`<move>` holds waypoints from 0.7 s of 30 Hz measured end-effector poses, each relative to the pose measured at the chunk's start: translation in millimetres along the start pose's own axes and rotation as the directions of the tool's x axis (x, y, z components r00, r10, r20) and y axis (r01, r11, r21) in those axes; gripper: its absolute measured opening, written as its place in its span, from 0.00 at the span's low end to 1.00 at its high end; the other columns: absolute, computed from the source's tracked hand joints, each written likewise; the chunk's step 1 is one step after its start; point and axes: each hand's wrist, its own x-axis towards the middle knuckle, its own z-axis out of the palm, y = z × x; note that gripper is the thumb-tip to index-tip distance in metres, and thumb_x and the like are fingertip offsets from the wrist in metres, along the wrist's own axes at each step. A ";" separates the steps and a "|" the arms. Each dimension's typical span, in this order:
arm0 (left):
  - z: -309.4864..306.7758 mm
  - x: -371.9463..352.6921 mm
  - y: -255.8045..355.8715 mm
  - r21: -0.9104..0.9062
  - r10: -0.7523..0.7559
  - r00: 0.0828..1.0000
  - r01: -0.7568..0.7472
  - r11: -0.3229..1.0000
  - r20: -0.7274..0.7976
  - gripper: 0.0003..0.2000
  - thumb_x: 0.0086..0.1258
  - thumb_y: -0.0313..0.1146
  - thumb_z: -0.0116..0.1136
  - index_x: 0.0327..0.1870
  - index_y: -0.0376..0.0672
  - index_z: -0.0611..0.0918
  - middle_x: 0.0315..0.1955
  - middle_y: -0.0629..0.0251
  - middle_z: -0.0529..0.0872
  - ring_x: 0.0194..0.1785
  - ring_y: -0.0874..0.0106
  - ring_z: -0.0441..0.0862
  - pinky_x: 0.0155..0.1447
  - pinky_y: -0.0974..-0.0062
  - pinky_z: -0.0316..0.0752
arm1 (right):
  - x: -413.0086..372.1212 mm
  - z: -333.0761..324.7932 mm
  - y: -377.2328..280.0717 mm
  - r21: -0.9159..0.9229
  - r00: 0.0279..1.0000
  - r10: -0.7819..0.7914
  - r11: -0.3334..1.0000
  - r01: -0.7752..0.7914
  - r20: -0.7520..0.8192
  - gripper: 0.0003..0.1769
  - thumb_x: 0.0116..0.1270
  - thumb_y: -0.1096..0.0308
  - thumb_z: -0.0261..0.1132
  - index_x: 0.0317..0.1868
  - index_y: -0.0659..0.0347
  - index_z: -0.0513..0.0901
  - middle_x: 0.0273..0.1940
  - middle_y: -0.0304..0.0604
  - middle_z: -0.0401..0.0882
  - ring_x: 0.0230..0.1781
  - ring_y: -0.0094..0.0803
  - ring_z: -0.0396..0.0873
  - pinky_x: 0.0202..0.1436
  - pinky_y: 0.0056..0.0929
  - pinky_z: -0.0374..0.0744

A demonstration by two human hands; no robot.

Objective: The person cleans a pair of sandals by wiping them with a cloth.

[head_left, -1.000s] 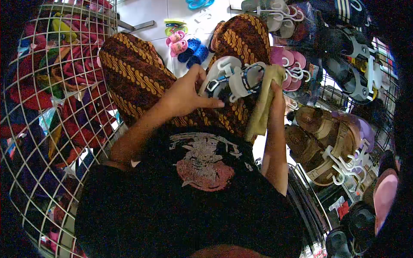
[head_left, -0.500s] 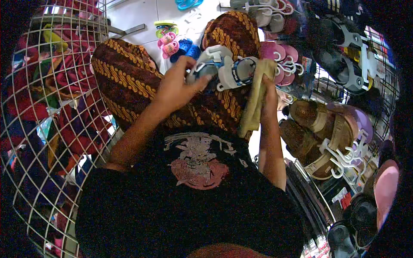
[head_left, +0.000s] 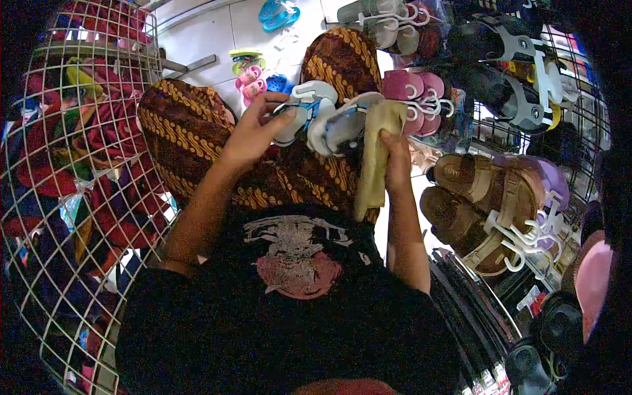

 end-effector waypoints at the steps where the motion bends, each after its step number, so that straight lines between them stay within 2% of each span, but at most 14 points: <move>1: 0.3 -0.5 2.4 -0.012 -0.025 1.000 0.025 1.000 0.009 0.16 0.71 0.35 0.61 0.55 0.41 0.74 0.44 0.62 0.82 0.45 0.76 0.77 0.47 0.75 0.73 | 2.2 -2.9 0.0 0.017 0.998 0.068 0.998 -0.068 -0.007 0.30 0.65 0.57 0.60 0.63 0.66 0.68 0.53 0.48 0.77 0.50 0.35 0.78 0.54 0.32 0.77; 4: 0.3 -3.6 8.3 0.118 0.035 0.994 -0.047 0.992 0.102 0.15 0.71 0.34 0.60 0.56 0.41 0.76 0.44 0.63 0.82 0.45 0.77 0.77 0.49 0.76 0.73 | 4.1 -11.8 10.9 0.109 0.998 0.068 0.992 -0.068 0.006 0.31 0.64 0.56 0.60 0.63 0.66 0.67 0.50 0.48 0.78 0.47 0.34 0.80 0.51 0.32 0.79; 7: 8.8 -9.6 12.6 0.140 0.104 0.984 -0.124 0.982 0.142 0.15 0.72 0.34 0.58 0.57 0.40 0.77 0.44 0.65 0.83 0.47 0.77 0.77 0.51 0.77 0.72 | 7.0 -19.6 14.7 0.240 0.990 0.133 0.961 -0.138 0.035 0.30 0.64 0.56 0.59 0.63 0.64 0.68 0.46 0.47 0.80 0.41 0.35 0.82 0.47 0.34 0.82; 10: 15.1 -13.8 22.2 0.095 0.074 0.982 -0.091 0.991 0.177 0.15 0.73 0.34 0.58 0.57 0.40 0.78 0.44 0.66 0.83 0.48 0.78 0.77 0.53 0.78 0.72 | 9.2 -24.4 20.7 0.386 0.987 0.124 0.910 -0.153 0.099 0.29 0.63 0.57 0.59 0.61 0.63 0.69 0.44 0.47 0.81 0.37 0.37 0.83 0.42 0.35 0.84; 11: 20.1 -15.2 26.8 0.052 0.008 0.981 -0.018 0.999 0.192 0.18 0.72 0.33 0.59 0.60 0.40 0.76 0.49 0.64 0.81 0.52 0.75 0.76 0.58 0.77 0.70 | 11.2 -26.3 20.8 0.415 0.986 0.106 0.897 -0.152 0.131 0.28 0.63 0.57 0.59 0.61 0.64 0.70 0.44 0.48 0.81 0.37 0.37 0.83 0.42 0.35 0.84; 14: 50.4 -22.9 26.7 -0.001 0.303 0.952 -0.303 0.953 0.028 0.21 0.70 0.32 0.62 0.62 0.41 0.73 0.57 0.59 0.76 0.59 0.72 0.72 0.63 0.75 0.67 | 21.8 -30.8 20.4 0.476 0.976 0.071 0.865 -0.162 0.204 0.28 0.63 0.57 0.58 0.60 0.64 0.70 0.45 0.49 0.81 0.37 0.38 0.83 0.41 0.35 0.85; 15: 52.8 -22.0 28.4 0.012 0.308 0.950 -0.309 0.951 0.059 0.24 0.67 0.32 0.64 0.64 0.43 0.71 0.63 0.54 0.70 0.66 0.66 0.67 0.69 0.71 0.61 | 25.3 -31.6 21.8 0.483 0.975 0.072 0.859 -0.168 0.212 0.28 0.63 0.57 0.58 0.60 0.64 0.70 0.45 0.49 0.81 0.37 0.39 0.84 0.41 0.35 0.85; 18: 51.4 -17.5 27.0 0.175 0.406 0.895 -0.436 0.883 0.182 0.22 0.66 0.31 0.65 0.61 0.44 0.74 0.62 0.50 0.69 0.70 0.59 0.63 0.71 0.66 0.58 | 28.2 -35.2 30.2 0.509 0.971 0.085 0.839 -0.191 0.224 0.29 0.62 0.57 0.59 0.61 0.64 0.71 0.46 0.49 0.81 0.38 0.39 0.84 0.41 0.36 0.85; 19: 51.8 -18.0 26.1 0.206 0.378 0.904 -0.416 0.886 0.200 0.17 0.65 0.34 0.66 0.55 0.45 0.80 0.62 0.48 0.70 0.73 0.55 0.58 0.73 0.61 0.55 | 27.5 -37.1 31.3 0.516 0.970 0.090 0.834 -0.198 0.227 0.29 0.62 0.57 0.59 0.61 0.64 0.71 0.46 0.49 0.81 0.38 0.39 0.84 0.42 0.36 0.85; 21: 50.4 -15.1 30.2 0.099 0.213 0.955 -0.237 0.967 0.207 0.14 0.65 0.36 0.66 0.50 0.46 0.83 0.63 0.48 0.69 0.73 0.54 0.57 0.74 0.60 0.55 | 27.9 -37.1 31.2 0.427 0.989 0.085 0.895 -0.129 0.121 0.30 0.60 0.56 0.59 0.60 0.64 0.71 0.47 0.50 0.81 0.40 0.40 0.84 0.44 0.38 0.85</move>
